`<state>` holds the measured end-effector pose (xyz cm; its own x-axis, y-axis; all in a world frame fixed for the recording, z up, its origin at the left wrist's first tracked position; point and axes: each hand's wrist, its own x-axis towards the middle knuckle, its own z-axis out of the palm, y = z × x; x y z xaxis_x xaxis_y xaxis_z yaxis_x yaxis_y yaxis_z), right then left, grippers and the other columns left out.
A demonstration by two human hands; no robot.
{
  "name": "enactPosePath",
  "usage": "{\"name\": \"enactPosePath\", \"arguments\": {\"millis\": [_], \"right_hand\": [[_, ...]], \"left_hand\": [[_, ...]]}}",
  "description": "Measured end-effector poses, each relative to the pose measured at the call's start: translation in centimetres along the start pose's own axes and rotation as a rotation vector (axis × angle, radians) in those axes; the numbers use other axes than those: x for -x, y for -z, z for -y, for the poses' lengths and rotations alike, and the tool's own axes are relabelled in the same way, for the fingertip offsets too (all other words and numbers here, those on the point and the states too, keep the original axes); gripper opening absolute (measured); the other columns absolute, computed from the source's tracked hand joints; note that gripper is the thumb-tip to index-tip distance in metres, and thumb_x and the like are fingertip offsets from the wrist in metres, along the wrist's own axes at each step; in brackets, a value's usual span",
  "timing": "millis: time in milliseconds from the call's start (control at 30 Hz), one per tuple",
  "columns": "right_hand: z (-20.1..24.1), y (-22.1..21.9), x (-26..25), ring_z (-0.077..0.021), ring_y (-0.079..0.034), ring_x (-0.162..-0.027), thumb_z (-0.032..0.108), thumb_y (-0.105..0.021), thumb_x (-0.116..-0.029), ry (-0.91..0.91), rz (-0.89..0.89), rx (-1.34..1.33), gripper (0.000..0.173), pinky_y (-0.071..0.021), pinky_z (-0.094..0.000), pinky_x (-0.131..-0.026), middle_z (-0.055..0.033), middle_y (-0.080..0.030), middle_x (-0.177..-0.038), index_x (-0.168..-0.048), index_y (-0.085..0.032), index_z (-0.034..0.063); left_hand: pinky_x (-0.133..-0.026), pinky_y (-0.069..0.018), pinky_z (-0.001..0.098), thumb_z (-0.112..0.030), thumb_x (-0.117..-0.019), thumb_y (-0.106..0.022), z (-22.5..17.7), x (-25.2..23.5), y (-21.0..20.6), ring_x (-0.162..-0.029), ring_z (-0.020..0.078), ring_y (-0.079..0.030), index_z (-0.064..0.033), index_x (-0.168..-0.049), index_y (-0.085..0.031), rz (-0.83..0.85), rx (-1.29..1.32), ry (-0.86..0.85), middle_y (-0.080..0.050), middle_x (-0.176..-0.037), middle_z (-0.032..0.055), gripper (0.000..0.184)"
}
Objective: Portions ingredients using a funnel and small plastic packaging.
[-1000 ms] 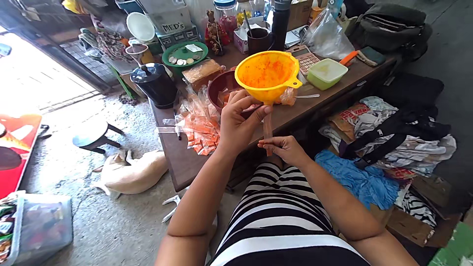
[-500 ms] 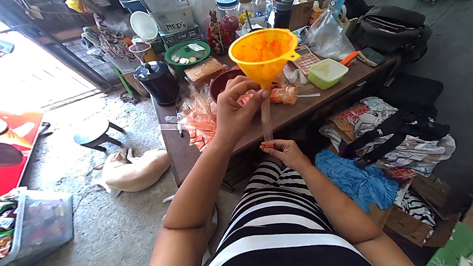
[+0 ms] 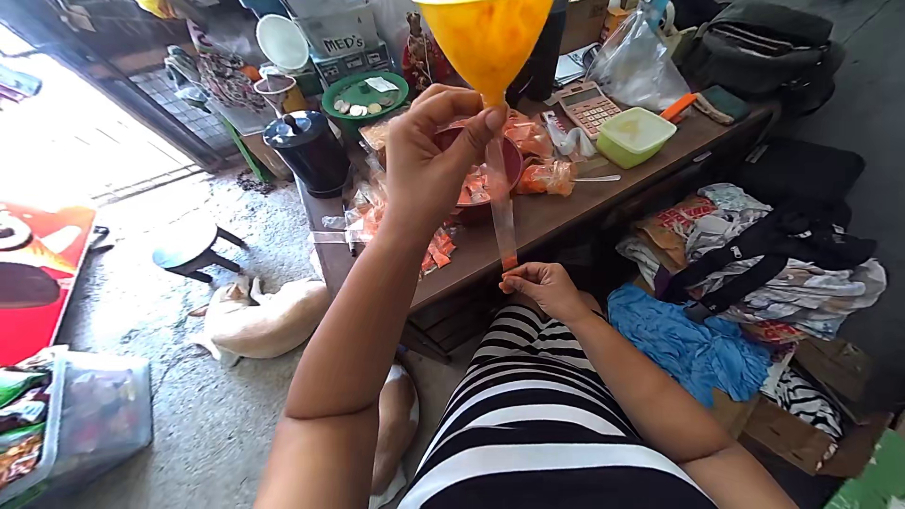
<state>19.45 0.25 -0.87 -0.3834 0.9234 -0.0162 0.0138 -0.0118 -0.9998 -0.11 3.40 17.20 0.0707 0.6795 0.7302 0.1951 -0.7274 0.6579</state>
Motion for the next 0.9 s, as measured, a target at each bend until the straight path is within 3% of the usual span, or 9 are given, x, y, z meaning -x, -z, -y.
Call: {"name": "enactPosePath", "arguments": {"millis": [167,300,367,433,500,567,633,733,900], "right_hand": [[1.0,0.9,-0.2,-0.008,-0.074,-0.082,0.009,-0.067,-0.0982,-0.016,0.004,0.137,0.014,-0.0605,-0.0254,-0.081,-0.0053,-0.077,-0.091,-0.105,-0.073,-0.0024],[6.4,2.6,-2.1,-0.0123,-0.073,-0.087,0.011,-0.062,-0.1007,0.413,-0.044,0.159,0.026,-0.0628,-0.0312,-0.081,-0.0081,-0.075,-0.107,-0.121,-0.066,-0.0041],[11.1,3.1,-3.7,-0.013,-0.071,-0.099,0.021,-0.061,-0.1012,0.653,-0.063,0.188,0.042,-0.0603,-0.0315,-0.085,-0.0116,-0.07,-0.122,-0.132,-0.058,-0.0074],[16.4,3.0,-5.1,-0.0165,-0.064,-0.118,0.038,-0.062,-0.0998,0.781,-0.048,0.291,0.064,-0.057,-0.0325,-0.095,-0.0156,-0.06,-0.138,-0.142,-0.046,-0.0083],[20.7,2.1,-6.1,-0.0161,-0.06,-0.125,0.057,-0.065,-0.0919,0.727,-0.015,0.426,0.084,-0.0559,-0.03,-0.095,-0.0152,-0.054,-0.145,-0.145,-0.043,-0.0036],[23.6,0.8,-7.0,-0.012,-0.063,-0.118,0.064,-0.07,-0.0847,0.547,0.08,0.512,0.088,-0.0573,-0.0288,-0.093,-0.0115,-0.057,-0.138,-0.144,-0.047,0.0029],[25.0,-0.4,-8.4,-0.0088,-0.066,-0.109,0.062,-0.073,-0.0841,0.437,0.188,0.571,0.081,-0.0566,-0.0298,-0.092,-0.0057,-0.067,-0.124,-0.142,-0.055,0.0085],[25.5,-1.7,-10.1,-0.0055,-0.065,-0.11,0.052,-0.077,-0.0859,0.417,0.236,0.622,0.069,-0.0543,-0.0271,-0.095,-0.0004,-0.067,-0.127,-0.14,-0.058,0.0139],[24.2,-2.6,-13.2,-0.0094,-0.065,-0.111,0.045,-0.081,-0.0855,0.385,0.233,0.603,0.076,-0.0558,-0.0284,-0.093,-0.0046,-0.062,-0.133,-0.146,-0.051,0.0102]], "left_hand": [[-0.086,-0.0577,0.0235,-0.014,-0.1003,-0.065,-0.1,-0.2,2.6,-0.094,0.0026,-0.068,-0.0047,-0.106,-0.068,-0.009,-0.048,0.068,-0.071,-0.1,-0.0049,0.011],[-0.09,-0.0584,0.0251,-0.01,-0.101,-0.062,0.1,0.4,3.6,-0.096,0.0046,-0.071,-0.0037,-0.108,-0.067,0.01,-0.051,0.083,-0.074,-0.1,-0.0045,0.011],[-0.088,-0.0589,0.0238,-0.008,-0.1,-0.063,0.1,0.8,3.7,-0.093,0.0035,-0.071,-0.0032,-0.107,-0.067,0.016,-0.066,0.102,-0.074,-0.098,-0.005,0.009],[-0.088,-0.0576,0.023,-0.009,-0.0986,-0.065,0.4,1.2,3.7,-0.092,0.0018,-0.07,-0.0028,-0.105,-0.068,0.025,-0.111,0.103,-0.073,-0.096,-0.0051,0.009],[-0.087,-0.0562,0.0215,-0.011,-0.0978,-0.067,0.7,1.6,3.8,-0.09,-0.001,-0.068,-0.0033,-0.103,-0.069,0.031,-0.157,0.104,-0.072,-0.095,-0.0063,0.009],[-0.086,-0.0558,0.0207,-0.011,-0.097,-0.068,0.9,1.9,3.9,-0.088,-0.0012,-0.067,-0.0022,-0.102,-0.07,0.027,-0.18,0.123,-0.072,-0.094,-0.0053,0.01],[-0.086,-0.0559,0.02,-0.012,-0.0972,-0.068,1.2,2.2,4.1,-0.088,-0.0019,-0.067,-0.0022,-0.102,-0.069,0.017,-0.21,0.137,-0.072,-0.093,-0.005,0.011],[-0.089,-0.055,0.0206,-0.016,-0.0976,-0.068,1.8,2.6,4.8,-0.092,-0.0009,-0.068,-0.001,-0.103,-0.071,0.005,-0.277,0.145,-0.073,-0.096,-0.0018,0.016],[-0.091,-0.0545,0.0213,-0.018,-0.0958,-0.071,4.5,3.1,6.3,-0.093,0.0,-0.068,-0.001,-0.105,-0.072,-0.008,-0.334,0.203,-0.074,-0.099,0.0007,0.019]]}}
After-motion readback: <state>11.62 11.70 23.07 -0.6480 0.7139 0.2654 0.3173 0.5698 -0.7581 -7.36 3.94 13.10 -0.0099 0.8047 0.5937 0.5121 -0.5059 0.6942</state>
